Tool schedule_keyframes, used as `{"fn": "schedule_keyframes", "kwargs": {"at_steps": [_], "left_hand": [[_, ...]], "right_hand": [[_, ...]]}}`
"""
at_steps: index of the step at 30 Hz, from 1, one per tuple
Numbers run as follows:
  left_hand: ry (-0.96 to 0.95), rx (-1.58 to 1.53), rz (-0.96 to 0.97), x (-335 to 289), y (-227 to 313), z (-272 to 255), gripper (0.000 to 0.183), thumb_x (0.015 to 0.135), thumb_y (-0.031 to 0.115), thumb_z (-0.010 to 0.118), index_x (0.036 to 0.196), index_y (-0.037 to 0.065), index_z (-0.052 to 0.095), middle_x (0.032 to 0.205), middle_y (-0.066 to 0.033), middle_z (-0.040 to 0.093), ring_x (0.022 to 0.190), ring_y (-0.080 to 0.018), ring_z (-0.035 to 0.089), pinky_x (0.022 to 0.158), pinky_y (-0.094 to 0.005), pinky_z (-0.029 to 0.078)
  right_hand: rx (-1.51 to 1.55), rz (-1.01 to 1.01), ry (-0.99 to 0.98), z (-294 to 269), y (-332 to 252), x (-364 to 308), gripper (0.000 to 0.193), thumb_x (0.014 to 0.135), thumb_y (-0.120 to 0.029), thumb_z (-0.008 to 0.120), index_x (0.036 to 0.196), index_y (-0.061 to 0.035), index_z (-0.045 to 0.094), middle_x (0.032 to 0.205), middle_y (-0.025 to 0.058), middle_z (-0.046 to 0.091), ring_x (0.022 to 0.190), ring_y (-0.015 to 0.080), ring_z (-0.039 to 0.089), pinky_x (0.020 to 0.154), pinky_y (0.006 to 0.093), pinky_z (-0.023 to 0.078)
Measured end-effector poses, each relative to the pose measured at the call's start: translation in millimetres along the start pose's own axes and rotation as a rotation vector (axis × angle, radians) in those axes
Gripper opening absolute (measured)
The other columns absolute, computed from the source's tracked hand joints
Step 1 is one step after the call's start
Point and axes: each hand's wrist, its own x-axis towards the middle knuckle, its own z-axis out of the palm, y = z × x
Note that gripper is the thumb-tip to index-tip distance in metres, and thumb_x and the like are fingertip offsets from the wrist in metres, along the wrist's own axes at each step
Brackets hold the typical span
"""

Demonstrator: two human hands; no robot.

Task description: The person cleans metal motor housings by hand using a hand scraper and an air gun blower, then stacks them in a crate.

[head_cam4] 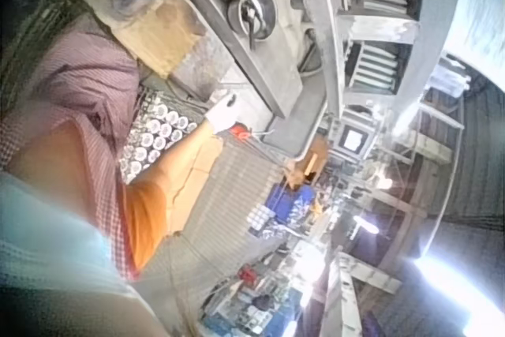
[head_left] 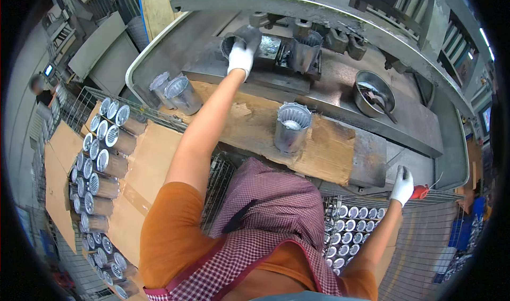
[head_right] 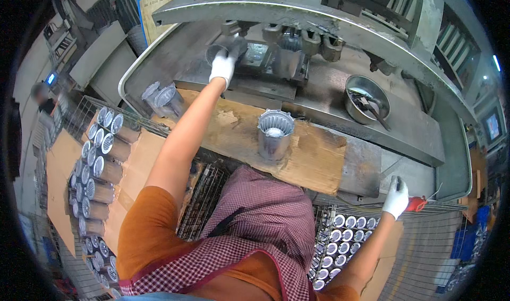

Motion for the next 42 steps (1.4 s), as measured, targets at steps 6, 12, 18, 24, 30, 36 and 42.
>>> {"fn": "schedule_keyframes", "kwargs": {"at_steps": [6, 12, 18, 24, 30, 36, 42], "left_hand": [[-0.202, 0.204, 0.011, 19.1, -39.7, 10.3, 0.067, 0.095, 0.057, 0.047, 0.133, 0.002, 0.057, 0.14, -0.0272, 0.05, 0.126, -0.0415, 0.051, 0.104, -0.0451, 0.042], [-0.267, 0.872, 0.146, 19.0, -26.5, 6.2, 0.062, 0.093, 0.058, 0.052, 0.127, 0.007, 0.063, 0.13, -0.0218, 0.059, 0.118, -0.0383, 0.058, 0.099, -0.0445, 0.046], [0.029, 0.75, 0.132, -20.9, -22.9, 5.2, 0.068, 0.082, 0.067, 0.062, 0.117, 0.009, 0.068, 0.109, -0.0167, 0.069, 0.101, -0.037, 0.066, 0.091, -0.0469, 0.05], [-0.049, -0.244, 0.252, -166.0, -15.1, 26.8, 0.095, 0.07, 0.032, 0.086, 0.147, -0.001, 0.039, 0.138, -0.0254, 0.053, 0.13, -0.0319, 0.052, 0.112, -0.039, 0.04], [-0.56, 0.278, 0.468, -216.9, 64.1, 67.1, 0.068, 0.063, 0.031, 0.083, 0.124, 0.014, 0.059, 0.128, -0.0168, 0.058, 0.116, -0.0333, 0.059, 0.098, -0.0421, 0.049], [-0.725, 0.65, 0.843, -243.1, 93.6, 92.5, 0.052, 0.074, 0.039, 0.073, 0.122, 0.022, 0.063, 0.115, -0.0169, 0.06, 0.103, -0.0342, 0.061, 0.084, -0.0483, 0.049], [-0.539, 0.508, 0.916, -247.7, 74.4, 85.0, 0.052, 0.07, 0.038, 0.075, 0.118, 0.023, 0.065, 0.115, -0.0148, 0.061, 0.104, -0.0349, 0.061, 0.085, -0.0495, 0.049]], "right_hand": [[0.041, 0.074, 0.071, 17.6, 17.9, 2.9, 0.037, 0.095, -0.038, 0.063, 0.109, -0.0047, 0.074, 0.104, 0.0143, 0.073, 0.091, 0.0285, 0.07, 0.081, 0.0366, 0.052], [0.042, 0.08, 0.121, 23.5, 8.1, 5.7, 0.036, 0.096, -0.035, 0.063, 0.108, -0.0033, 0.074, 0.102, 0.0143, 0.073, 0.09, 0.0266, 0.069, 0.082, 0.0351, 0.052], [-0.018, -0.192, 0.507, -4.2, 23.0, -2.6, 0.047, 0.09, -0.035, 0.072, 0.12, -0.0001, 0.066, 0.107, 0.0186, 0.069, 0.093, 0.0288, 0.067, 0.083, 0.0396, 0.052], [0.177, 0.294, 0.385, -13.1, 84.2, 8.8, 0.072, 0.083, -0.039, 0.08, 0.136, 0.001, 0.052, 0.135, 0.022, 0.056, 0.117, 0.0318, 0.059, 0.098, 0.0438, 0.049], [0.713, -0.112, 0.233, -10.1, 24.7, -16.1, 0.051, 0.09, -0.043, 0.068, 0.125, -0.0066, 0.063, 0.12, 0.0153, 0.066, 0.107, 0.0266, 0.063, 0.091, 0.0405, 0.05], [0.452, -0.015, -0.693, 16.4, -57.6, -136.6, 0.053, 0.084, -0.045, 0.075, 0.117, -0.004, 0.068, 0.099, 0.0095, 0.072, 0.088, 0.0175, 0.065, 0.082, 0.0323, 0.05], [0.625, 0.153, -0.881, 43.1, -82.9, -144.9, 0.044, 0.083, -0.041, 0.077, 0.103, -0.0031, 0.067, 0.078, 0.0033, 0.066, 0.069, 0.0119, 0.058, 0.067, 0.0308, 0.048]]}}
